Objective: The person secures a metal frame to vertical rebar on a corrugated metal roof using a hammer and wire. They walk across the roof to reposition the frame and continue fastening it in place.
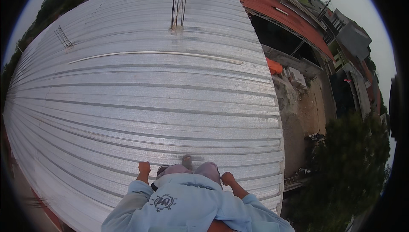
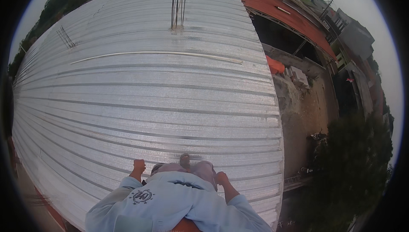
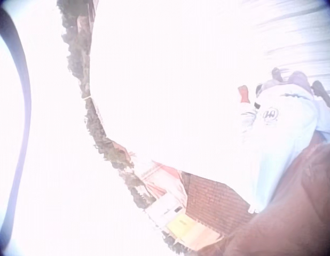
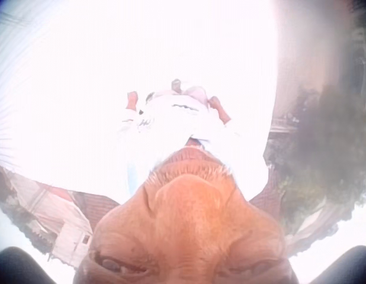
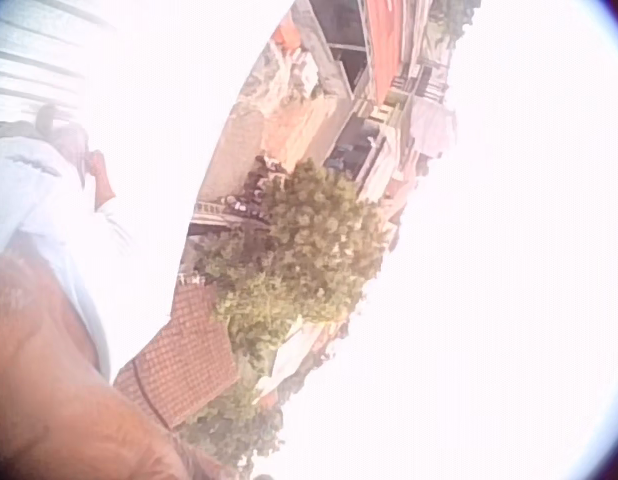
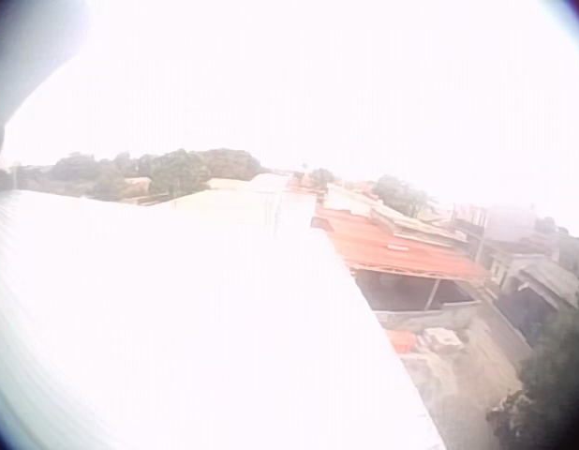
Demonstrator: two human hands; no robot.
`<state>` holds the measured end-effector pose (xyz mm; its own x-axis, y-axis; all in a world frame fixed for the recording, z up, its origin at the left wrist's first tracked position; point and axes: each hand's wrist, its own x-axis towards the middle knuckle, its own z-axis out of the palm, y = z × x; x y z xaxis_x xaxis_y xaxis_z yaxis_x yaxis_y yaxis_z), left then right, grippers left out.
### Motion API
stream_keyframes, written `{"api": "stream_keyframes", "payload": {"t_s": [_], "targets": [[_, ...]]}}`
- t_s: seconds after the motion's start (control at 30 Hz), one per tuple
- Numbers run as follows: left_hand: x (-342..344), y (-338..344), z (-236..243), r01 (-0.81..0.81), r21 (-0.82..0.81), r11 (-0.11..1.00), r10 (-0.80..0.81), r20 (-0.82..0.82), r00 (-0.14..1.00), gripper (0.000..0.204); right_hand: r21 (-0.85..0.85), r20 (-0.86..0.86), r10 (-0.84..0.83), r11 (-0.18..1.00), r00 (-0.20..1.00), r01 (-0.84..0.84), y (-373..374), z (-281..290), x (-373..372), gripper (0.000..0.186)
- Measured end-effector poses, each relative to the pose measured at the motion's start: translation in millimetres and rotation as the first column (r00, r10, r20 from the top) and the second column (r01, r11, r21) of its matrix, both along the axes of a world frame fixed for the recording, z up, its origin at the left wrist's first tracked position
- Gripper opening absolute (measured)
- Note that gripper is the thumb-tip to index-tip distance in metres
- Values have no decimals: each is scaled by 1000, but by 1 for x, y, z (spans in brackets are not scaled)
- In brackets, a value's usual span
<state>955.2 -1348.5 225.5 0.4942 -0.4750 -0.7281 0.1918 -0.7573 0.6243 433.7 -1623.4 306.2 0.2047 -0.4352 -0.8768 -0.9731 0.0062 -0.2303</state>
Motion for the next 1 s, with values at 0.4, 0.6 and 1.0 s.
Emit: {"api": "stream_keyframes", "payload": {"t_s": [0.4,0.6,1.0], "targets": [[-48,-649,344,470,-600,648,-265,401,877,36,-347,422,57,932,905,103,-385,75,145,42],[4,-569,158,-189,-322,928,194,-16,981,29,-368,356,88,928,931,53,-522,69,127,42],[39,-455,87,-775,447,447,894,-194,404,27,-82,396,-96,987,913,139,-761,75,277,42]]}}
